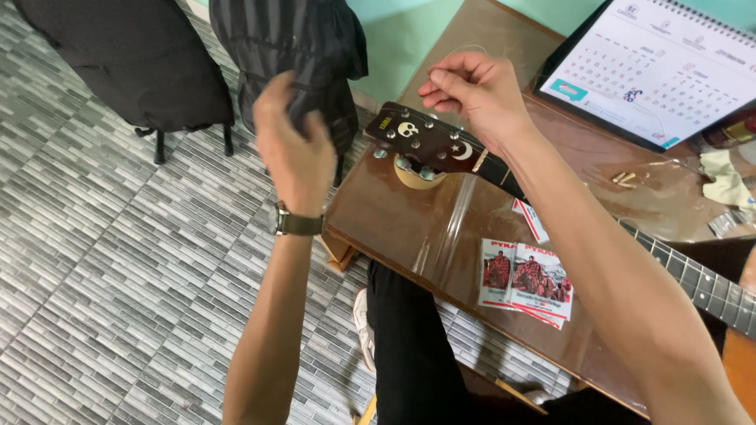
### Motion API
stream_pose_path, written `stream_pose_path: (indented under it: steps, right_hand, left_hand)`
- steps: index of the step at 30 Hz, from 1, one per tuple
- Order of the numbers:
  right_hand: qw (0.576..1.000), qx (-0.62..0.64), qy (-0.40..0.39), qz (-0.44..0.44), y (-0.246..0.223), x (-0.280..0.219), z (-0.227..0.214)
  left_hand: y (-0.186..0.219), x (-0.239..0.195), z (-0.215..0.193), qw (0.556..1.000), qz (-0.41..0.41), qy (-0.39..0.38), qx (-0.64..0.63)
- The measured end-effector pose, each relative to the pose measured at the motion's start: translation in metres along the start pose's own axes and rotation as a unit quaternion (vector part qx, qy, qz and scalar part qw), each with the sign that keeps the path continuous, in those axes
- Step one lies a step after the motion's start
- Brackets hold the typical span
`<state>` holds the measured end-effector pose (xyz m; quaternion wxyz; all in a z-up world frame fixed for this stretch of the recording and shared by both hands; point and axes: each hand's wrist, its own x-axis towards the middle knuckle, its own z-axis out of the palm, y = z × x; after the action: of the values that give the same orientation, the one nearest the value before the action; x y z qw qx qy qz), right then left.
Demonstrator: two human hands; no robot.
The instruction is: The person is changing the strings on an acoustic guitar. They insert a new string into the tuning peg, wind it around the post, and tighten it by turning the peg. This process is repeated for multiple strings on the headstock.
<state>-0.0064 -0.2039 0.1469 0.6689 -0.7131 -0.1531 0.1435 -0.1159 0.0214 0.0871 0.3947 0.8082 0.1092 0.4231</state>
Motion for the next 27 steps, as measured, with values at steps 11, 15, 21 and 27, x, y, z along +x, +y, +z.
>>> stream_pose_path:
  steps: [11, 15, 21, 27]
  right_hand:
    - [0.987, 0.113, 0.104, 0.045, -0.001, 0.008, -0.007]
    - [0.988, 0.066, 0.137, -0.006, -0.014, 0.008, -0.002]
    - [0.941, -0.317, 0.058, -0.102, 0.006, -0.021, -0.026]
    - [0.653, -0.695, -0.039, -0.297, 0.036, 0.014, -0.037]
  left_hand:
    - [0.035, 0.009, 0.088, 0.949, 0.029, -0.268, -0.163]
    - [0.036, 0.017, 0.077, 0.952, -0.079, -0.226, -0.193]
    - [0.030, 0.018, 0.077, 0.927, -0.129, -0.254, -0.244]
    - [0.052, 0.032, 0.065, 0.946, -0.091, -0.286, -0.124]
